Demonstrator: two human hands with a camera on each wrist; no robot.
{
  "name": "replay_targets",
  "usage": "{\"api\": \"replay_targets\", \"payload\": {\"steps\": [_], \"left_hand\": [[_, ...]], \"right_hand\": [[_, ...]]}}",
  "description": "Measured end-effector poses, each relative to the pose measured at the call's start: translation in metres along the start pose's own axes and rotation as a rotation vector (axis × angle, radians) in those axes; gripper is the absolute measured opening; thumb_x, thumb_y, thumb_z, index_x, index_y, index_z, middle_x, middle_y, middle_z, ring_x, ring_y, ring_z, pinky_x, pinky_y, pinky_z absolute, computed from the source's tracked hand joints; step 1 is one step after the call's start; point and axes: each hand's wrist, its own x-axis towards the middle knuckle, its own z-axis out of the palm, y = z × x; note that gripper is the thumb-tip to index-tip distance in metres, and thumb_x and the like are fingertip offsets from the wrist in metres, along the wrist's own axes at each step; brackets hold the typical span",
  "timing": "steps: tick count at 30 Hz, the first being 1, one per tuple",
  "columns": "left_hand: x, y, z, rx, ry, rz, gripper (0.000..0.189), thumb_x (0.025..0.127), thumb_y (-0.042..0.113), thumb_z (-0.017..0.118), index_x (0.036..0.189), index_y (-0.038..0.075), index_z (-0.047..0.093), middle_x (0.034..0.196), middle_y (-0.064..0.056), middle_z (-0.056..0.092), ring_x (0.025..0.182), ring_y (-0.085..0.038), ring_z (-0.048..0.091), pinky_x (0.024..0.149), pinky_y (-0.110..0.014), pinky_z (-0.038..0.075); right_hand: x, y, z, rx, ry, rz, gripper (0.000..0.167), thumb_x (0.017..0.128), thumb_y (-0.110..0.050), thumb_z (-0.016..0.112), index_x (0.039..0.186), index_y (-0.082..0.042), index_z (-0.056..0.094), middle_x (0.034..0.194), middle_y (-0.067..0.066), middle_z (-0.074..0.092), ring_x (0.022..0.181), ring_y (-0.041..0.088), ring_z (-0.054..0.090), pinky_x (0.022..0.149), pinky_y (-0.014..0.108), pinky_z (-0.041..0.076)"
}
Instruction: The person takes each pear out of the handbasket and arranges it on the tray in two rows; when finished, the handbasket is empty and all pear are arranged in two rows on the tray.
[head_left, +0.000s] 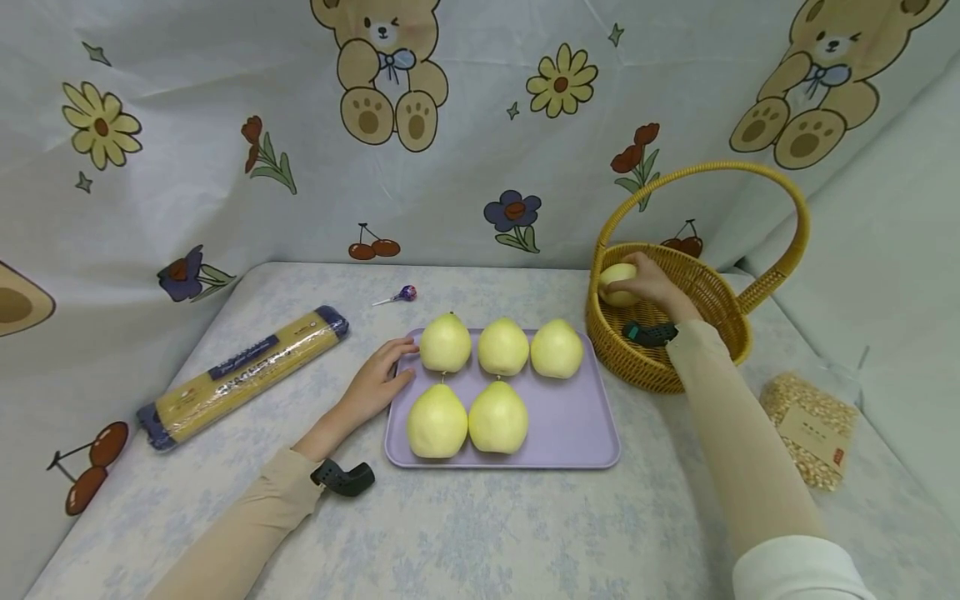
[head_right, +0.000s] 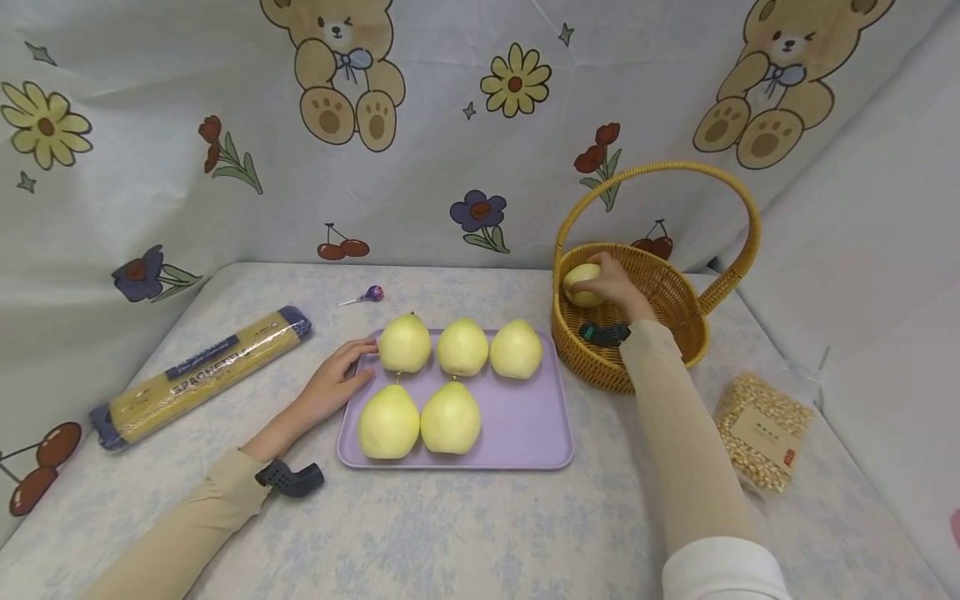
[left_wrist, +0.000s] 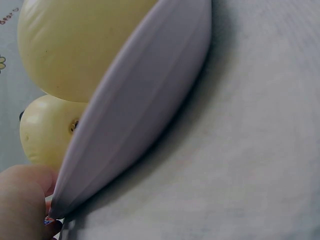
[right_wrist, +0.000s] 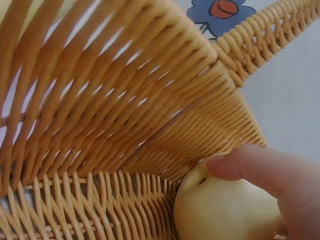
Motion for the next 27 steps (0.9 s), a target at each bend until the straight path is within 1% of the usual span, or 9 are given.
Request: {"api": "replay_targets", "payload": {"steps": [6,10,13,17,23,27], "left_hand": [[0.001,0.001,0.000,0.003,-0.007,-0.003,0.038,0.093,0.015,0.058,0.129,0.004,0.054,0.144,-0.016,0.045,0.138,-0.036,0.037,0.116,-0.053,0.027],[0.002,0.002,0.001,0.005,-0.004,0.004,0.038,0.093,0.015,0.058,0.129,0.004,0.055,0.143,-0.016,0.045,0.137,-0.036,0.038,0.116,-0.054,0.028],[0.002,0.003,0.002,0.004,0.000,0.011,0.038,0.093,0.014,0.059,0.129,0.004,0.055,0.143,-0.016,0.045,0.137,-0.037,0.038,0.116,-0.054,0.028],[0.000,0.002,0.004,-0.001,0.001,0.004,0.038,0.092,0.014,0.059,0.129,0.004,0.055,0.144,-0.016,0.045,0.137,-0.037,0.038,0.116,-0.053,0.027],[-0.002,0.004,0.001,0.000,0.001,-0.001,0.038,0.092,0.014,0.058,0.128,0.004,0.055,0.143,-0.016,0.046,0.137,-0.037,0.038,0.116,-0.054,0.028],[-0.002,0.005,-0.001,0.000,-0.002,-0.003,0.038,0.093,0.014,0.058,0.129,0.004,0.055,0.143,-0.016,0.045,0.137,-0.037,0.038,0.116,-0.053,0.027]], "right_hand": [[0.000,0.004,-0.003,0.039,0.031,0.009,0.071,0.088,-0.024,0.066,0.141,0.006,0.029,0.139,0.027,0.035,0.117,0.035,0.042,0.095,0.043,0.042],[0.000,0.004,-0.007,0.009,0.055,0.007,0.074,0.087,-0.025,0.067,0.142,0.006,0.029,0.139,0.028,0.036,0.114,0.035,0.043,0.090,0.039,0.043],[-0.002,0.001,-0.010,0.010,0.086,-0.003,0.076,0.086,-0.025,0.068,0.144,0.004,0.029,0.139,0.029,0.036,0.112,0.035,0.043,0.087,0.038,0.043],[-0.007,-0.008,-0.013,0.031,0.114,-0.025,0.074,0.086,-0.024,0.068,0.144,0.003,0.031,0.139,0.028,0.037,0.111,0.035,0.045,0.084,0.036,0.043],[-0.021,-0.026,-0.016,0.004,0.170,-0.043,0.070,0.084,-0.025,0.069,0.141,0.001,0.037,0.135,0.027,0.043,0.105,0.033,0.048,0.076,0.032,0.043],[-0.037,-0.037,-0.018,0.022,0.192,-0.029,0.071,0.083,-0.027,0.070,0.141,-0.003,0.038,0.137,0.025,0.043,0.107,0.033,0.048,0.080,0.034,0.044]]}}
